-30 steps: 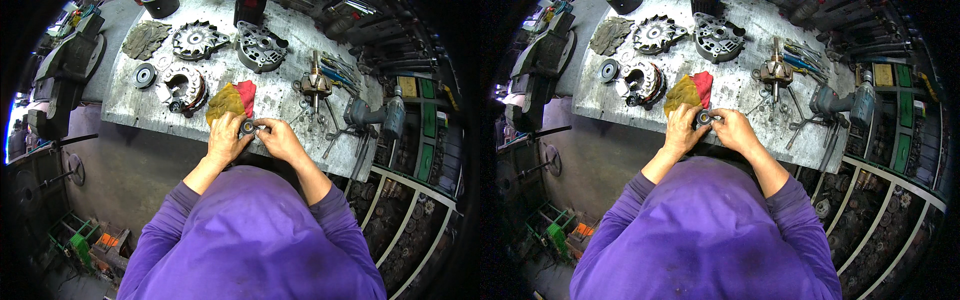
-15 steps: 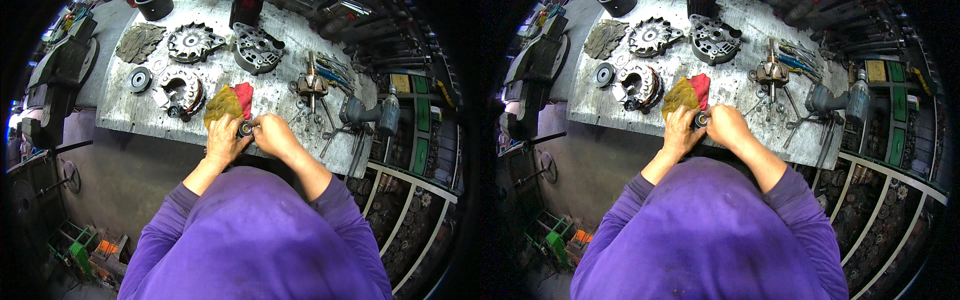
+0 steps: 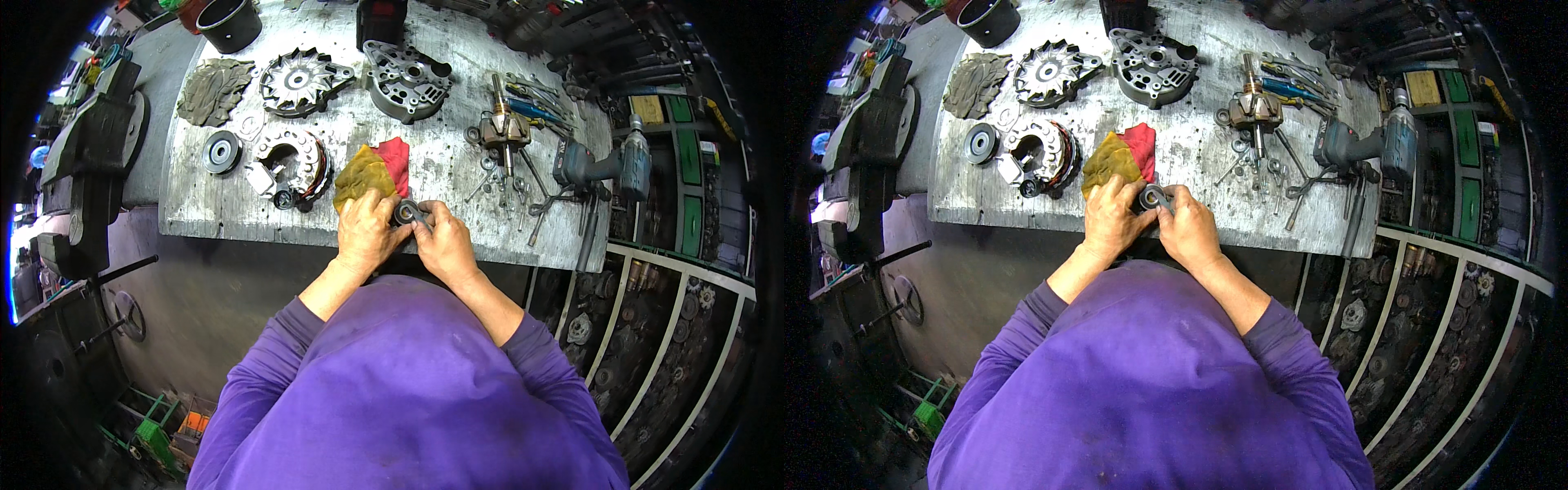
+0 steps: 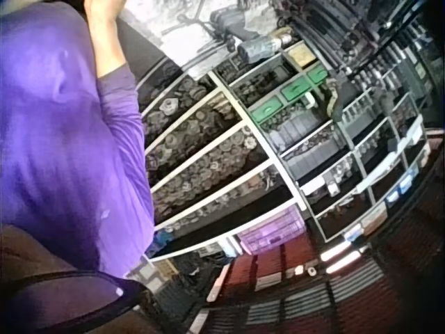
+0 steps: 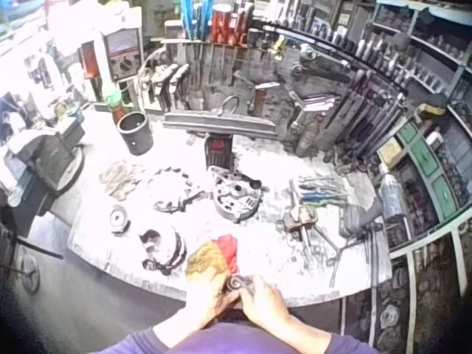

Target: The person cleans a small metal bearing, applies grease to it, and inserts it into a circular metal housing. They then use a hammer to tap the bearing into place and continue assembling additional components onto the housing.

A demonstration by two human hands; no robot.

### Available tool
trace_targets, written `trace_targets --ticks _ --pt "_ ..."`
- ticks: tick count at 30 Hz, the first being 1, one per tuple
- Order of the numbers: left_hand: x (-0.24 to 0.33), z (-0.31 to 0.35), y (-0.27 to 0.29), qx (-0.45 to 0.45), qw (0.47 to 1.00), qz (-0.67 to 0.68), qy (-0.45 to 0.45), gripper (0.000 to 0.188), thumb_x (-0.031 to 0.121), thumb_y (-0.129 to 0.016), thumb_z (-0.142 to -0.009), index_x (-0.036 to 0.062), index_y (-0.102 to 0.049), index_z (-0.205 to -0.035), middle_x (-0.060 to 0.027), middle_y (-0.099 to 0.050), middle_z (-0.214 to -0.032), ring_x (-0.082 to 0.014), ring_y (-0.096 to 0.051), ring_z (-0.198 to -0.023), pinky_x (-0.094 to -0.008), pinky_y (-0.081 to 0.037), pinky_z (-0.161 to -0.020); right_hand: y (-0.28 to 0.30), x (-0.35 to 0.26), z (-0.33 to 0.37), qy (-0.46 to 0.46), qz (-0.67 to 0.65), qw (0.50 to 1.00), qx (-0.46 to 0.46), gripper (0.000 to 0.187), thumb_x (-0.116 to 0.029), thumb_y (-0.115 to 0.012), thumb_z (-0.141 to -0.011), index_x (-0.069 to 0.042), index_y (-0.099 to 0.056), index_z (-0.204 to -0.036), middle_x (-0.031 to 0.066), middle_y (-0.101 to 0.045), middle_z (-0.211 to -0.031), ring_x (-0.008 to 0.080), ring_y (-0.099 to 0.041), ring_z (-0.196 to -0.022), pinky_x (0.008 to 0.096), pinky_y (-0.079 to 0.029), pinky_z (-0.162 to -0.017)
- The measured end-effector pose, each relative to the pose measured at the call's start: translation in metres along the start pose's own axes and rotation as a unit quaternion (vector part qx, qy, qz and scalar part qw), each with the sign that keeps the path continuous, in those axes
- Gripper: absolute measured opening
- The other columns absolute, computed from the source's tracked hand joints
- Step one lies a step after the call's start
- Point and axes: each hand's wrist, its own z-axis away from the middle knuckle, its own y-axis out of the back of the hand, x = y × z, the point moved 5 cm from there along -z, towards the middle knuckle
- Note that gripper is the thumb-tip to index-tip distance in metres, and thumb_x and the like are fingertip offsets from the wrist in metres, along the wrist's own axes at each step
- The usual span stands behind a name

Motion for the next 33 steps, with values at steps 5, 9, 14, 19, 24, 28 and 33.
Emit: trace_targets --ticks 5,9,14,19,24,28,33 --pt "0.0 -0.005 0.009 -0.05 0.998 -0.013 -0.03 0.052 0.037 -0.091 -0.076 0.0125 -0.078 -0.12 -0.01 -0.065 -0.104 -0.0337 -0.068 -0.089 -0.0459 -0.055 -0.082 -0.007 0.02 -0.002 -0.095 -0.018 0.994 -0.044 0.023 -0.016 -0.079 -0.094 0.005 -0.073 -0.099 0.0168 -0.073 -0.075 0.0271 -0.073 -0.07 0.0419 -0.055 -0.067" --pt "-0.002 -0.007 0.011 -0.075 0.997 -0.01 -0.035 0.054 0.038 -0.091 -0.077 0.0134 -0.078 -0.123 -0.0109 -0.066 -0.106 -0.0353 -0.069 -0.089 -0.0473 -0.056 -0.082 -0.01 0.026 -0.002 -0.112 -0.051 0.991 -0.045 0.022 -0.016 -0.079 -0.094 0.004 -0.072 -0.096 0.0142 -0.071 -0.072 0.0223 -0.069 -0.066 0.0398 -0.053 -0.064" --pt "-0.004 -0.007 0.011 -0.076 0.996 -0.011 -0.041 0.054 0.039 -0.091 -0.077 0.014 -0.078 -0.123 -0.0112 -0.066 -0.107 -0.0364 -0.07 -0.09 -0.0485 -0.057 -0.081 -0.012 0.02 0.006 -0.099 -0.054 0.994 -0.012 0.02 -0.015 -0.077 -0.095 0.002 -0.067 -0.093 0.0131 -0.07 -0.073 0.0229 -0.068 -0.066 0.0403 -0.052 -0.064" --pt "-0.004 -0.009 0.012 -0.084 0.996 -0.014 -0.032 0.052 0.039 -0.091 -0.076 0.0139 -0.079 -0.121 -0.0109 -0.067 -0.106 -0.0363 -0.072 -0.089 -0.0484 -0.058 -0.08 -0.017 0.02 0.014 -0.073 -0.053 0.996 0.028 0.02 -0.018 -0.076 -0.096 -0.001 -0.065 -0.098 0.0182 -0.073 -0.081 0.0379 -0.073 -0.077 0.0482 -0.056 -0.072" --pt "-0.003 -0.011 0.014 -0.083 0.996 -0.005 -0.026 0.05 0.039 -0.092 -0.076 0.0135 -0.08 -0.118 -0.0104 -0.068 -0.104 -0.0356 -0.072 -0.089 -0.0477 -0.059 -0.08 -0.023 0.025 0.02 -0.052 -0.061 0.995 0.056 0.019 -0.019 -0.074 -0.098 -0.002 -0.064 -0.097 0.0172 -0.072 -0.083 0.039 -0.072 -0.078 0.0493 -0.054 -0.071" --pt "-0.001 -0.005 0.014 -0.091 0.996 -0.005 -0.008 0.05 0.039 -0.092 -0.076 0.0139 -0.08 -0.118 -0.0102 -0.068 -0.105 -0.0362 -0.072 -0.09 -0.0484 -0.059 -0.08 -0.025 0.025 0.027 -0.055 -0.058 0.995 0.06 0.018 -0.017 -0.074 -0.098 -0.002 -0.064 -0.098 0.0154 -0.07 -0.079 0.032 -0.07 -0.072 0.0447 -0.053 -0.068" --pt "0.0 -0.004 0.013 -0.082 0.997 -0.006 0.007 0.049 0.038 -0.092 -0.076 0.0155 -0.08 -0.117 -0.0104 -0.066 -0.101 -0.0355 -0.071 -0.093 -0.0486 -0.058 -0.081 -0.016 0.021 0.019 -0.052 -0.045 0.996 0.05 0.019 -0.017 -0.074 -0.098 -0.001 -0.066 -0.095 0.0143 -0.07 -0.075 0.0274 -0.069 -0.067 0.0419 -0.053 -0.065"
